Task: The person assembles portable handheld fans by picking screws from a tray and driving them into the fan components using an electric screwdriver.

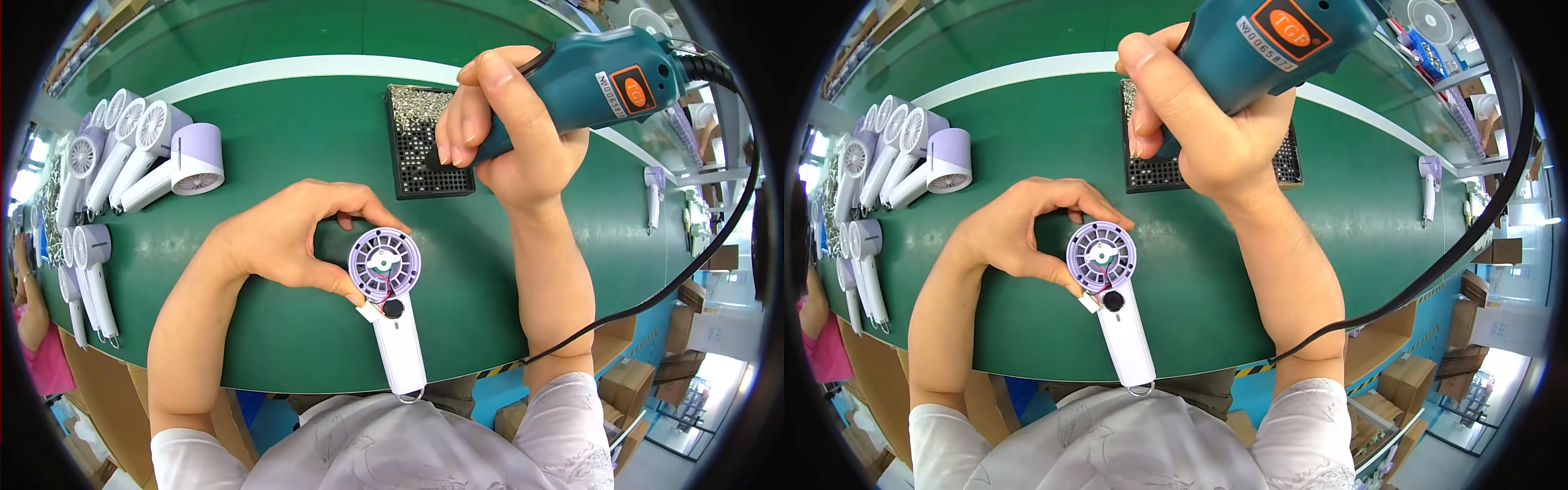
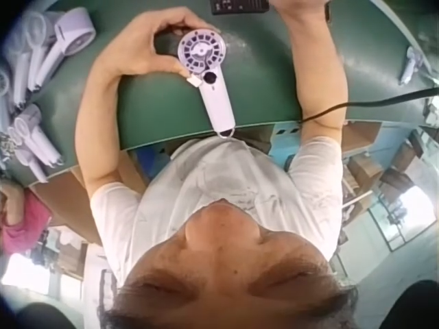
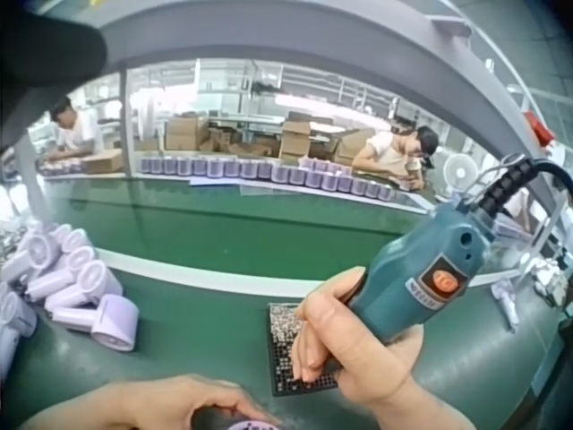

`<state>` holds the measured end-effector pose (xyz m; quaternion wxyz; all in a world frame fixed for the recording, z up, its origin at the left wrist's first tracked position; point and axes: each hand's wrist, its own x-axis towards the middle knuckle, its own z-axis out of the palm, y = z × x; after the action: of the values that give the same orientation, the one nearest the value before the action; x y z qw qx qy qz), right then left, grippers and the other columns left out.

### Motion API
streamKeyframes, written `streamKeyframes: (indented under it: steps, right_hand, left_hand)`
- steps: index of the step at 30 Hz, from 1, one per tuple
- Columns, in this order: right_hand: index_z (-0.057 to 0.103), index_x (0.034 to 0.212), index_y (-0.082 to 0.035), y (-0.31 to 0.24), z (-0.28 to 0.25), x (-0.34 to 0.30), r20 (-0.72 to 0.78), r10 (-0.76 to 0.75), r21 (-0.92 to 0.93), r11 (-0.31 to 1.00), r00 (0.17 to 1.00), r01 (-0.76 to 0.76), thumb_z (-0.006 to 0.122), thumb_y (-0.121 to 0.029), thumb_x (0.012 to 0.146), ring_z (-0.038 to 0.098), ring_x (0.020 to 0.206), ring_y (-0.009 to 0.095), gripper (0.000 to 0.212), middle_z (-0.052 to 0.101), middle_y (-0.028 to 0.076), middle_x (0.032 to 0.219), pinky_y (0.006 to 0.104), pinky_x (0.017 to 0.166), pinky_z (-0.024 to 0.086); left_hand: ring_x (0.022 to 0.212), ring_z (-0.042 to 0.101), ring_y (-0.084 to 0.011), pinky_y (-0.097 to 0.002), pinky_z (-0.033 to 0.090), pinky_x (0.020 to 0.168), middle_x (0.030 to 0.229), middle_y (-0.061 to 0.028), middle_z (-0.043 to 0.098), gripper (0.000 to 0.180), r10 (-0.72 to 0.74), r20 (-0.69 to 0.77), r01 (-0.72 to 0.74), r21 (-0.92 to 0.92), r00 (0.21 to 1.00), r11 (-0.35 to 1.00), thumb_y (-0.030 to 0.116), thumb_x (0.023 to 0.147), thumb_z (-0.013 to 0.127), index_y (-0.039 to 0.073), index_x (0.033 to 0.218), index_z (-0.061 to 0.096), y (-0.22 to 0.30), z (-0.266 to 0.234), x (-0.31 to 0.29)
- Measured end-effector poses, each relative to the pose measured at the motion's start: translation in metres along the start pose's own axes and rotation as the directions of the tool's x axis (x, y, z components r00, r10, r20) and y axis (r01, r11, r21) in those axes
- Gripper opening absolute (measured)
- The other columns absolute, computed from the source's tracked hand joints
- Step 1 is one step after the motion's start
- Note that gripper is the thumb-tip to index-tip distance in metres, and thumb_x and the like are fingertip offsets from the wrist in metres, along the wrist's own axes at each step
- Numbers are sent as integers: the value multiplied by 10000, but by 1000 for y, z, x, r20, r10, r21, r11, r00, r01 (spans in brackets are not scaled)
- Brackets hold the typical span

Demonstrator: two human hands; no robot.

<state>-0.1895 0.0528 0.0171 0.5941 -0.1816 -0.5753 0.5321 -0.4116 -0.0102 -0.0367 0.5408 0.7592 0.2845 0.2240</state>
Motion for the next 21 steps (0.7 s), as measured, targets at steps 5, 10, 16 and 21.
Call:
streamKeyframes:
  steps: [5, 10, 16, 21]
  right_hand:
    - [667, 822, 34, -2, 6, -3, 0, 46, 28, 999, 999, -46, 700, -33, 908, 564, 420, 124, 113, 609, 54, 567, 273, 414, 483]
    - [647, 884, 51, -1, 6, -5, 49, 23, -52, 998, 999, -20, 623, -55, 941, 533, 420, 151, 123, 573, 75, 577, 309, 413, 478]
    - [621, 934, 72, 0, 6, -6, 82, 22, -137, 991, 996, -11, 540, -75, 975, 501, 417, 181, 173, 536, 95, 585, 342, 410, 468]
    - [608, 913, 70, 0, 7, -7, 73, 35, -146, 989, 997, -24, 538, -74, 973, 496, 419, 178, 171, 533, 94, 584, 339, 413, 465]
  left_hand:
    - [1090, 666, -194, -302, 495, 875, 1256, -62, 721, 654, 14, 1, -14, 11, 1000, 1000, 224, 632, 969, 59, 1197, 684, 1, -1, 0]
    - [1081, 667, -190, -300, 494, 873, 1251, -59, 722, 658, 3, 4, -3, 10, 1000, 1000, 231, 631, 968, 58, 1199, 686, 0, -1, 0]
    - [1076, 663, -181, -300, 493, 876, 1252, -51, 721, 659, -10, 8, 10, 2, 1000, 1000, 234, 629, 966, 57, 1202, 693, 2, -2, -1]
    - [1082, 657, -180, -302, 490, 884, 1259, -48, 717, 665, -15, 17, 15, -5, 1000, 1000, 233, 631, 964, 57, 1212, 693, 1, -2, 0]
